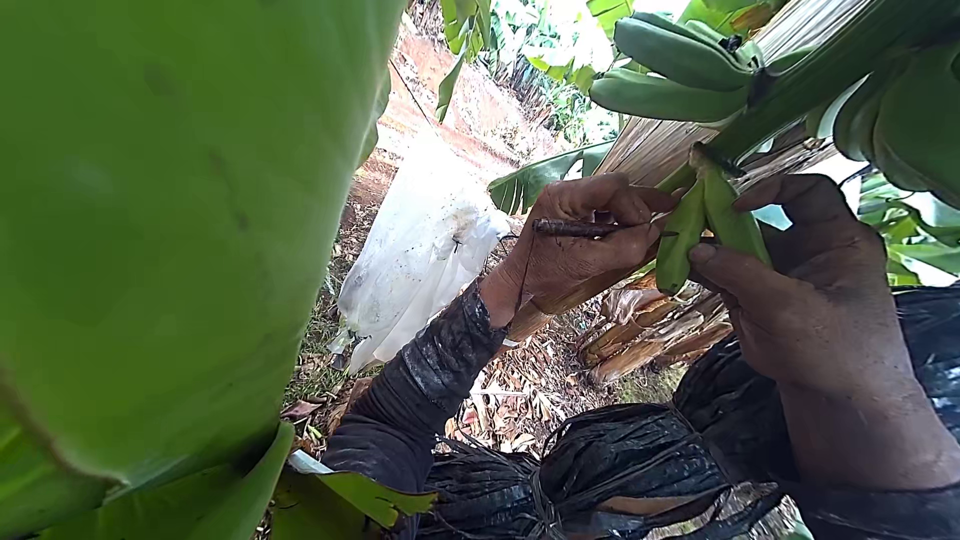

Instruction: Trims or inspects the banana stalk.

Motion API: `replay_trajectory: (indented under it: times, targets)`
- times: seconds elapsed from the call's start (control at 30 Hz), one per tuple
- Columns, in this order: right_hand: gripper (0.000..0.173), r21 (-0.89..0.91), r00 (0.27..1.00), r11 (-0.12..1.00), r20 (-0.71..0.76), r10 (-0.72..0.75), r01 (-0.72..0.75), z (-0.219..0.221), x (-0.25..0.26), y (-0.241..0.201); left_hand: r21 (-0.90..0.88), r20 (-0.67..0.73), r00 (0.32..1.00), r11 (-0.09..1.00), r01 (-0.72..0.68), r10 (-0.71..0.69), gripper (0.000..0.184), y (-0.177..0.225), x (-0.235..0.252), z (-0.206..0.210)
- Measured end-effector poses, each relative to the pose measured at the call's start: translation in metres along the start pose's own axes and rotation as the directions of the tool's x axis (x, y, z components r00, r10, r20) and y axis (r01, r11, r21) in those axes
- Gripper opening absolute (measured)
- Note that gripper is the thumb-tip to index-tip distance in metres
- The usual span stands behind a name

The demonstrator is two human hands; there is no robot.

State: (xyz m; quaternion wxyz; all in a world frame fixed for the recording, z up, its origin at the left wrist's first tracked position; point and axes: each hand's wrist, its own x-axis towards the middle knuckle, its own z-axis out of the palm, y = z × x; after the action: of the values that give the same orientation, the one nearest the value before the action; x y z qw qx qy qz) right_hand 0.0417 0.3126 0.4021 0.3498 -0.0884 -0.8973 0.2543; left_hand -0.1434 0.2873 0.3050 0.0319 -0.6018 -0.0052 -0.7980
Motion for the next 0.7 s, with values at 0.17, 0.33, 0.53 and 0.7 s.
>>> replay_trajectory:
  times: [0.17,0.33,0.53,0.7]
  targets:
    - [0.042,-0.009,1.000,1.000,0.006,-0.014,0.014,0.0003,-0.0005,-0.0003,-0.017,-0.004,1.000,1.000,0.014,-0.014,0.007,0.0014,-0.0015,0.0019]
    - [0.042,-0.032,1.000,0.999,0.000,-0.006,0.006,-0.0003,-0.0006,0.0001,-0.013,0.008,1.000,1.000,0.010,-0.009,0.007,-0.0021,0.0000,-0.0014]
    - [0.042,-0.018,1.000,1.000,-0.008,-0.013,0.013,0.0016,0.0000,0.0003,-0.068,0.007,0.999,0.997,0.033,-0.033,0.007,0.0021,-0.0033,-0.0007]
    - [0.044,-0.030,1.000,0.999,-0.008,-0.017,0.017,0.0013,-0.0002,0.0002,0.001,0.018,0.999,0.999,0.044,-0.044,0.006,0.0063,-0.0010,0.0008]
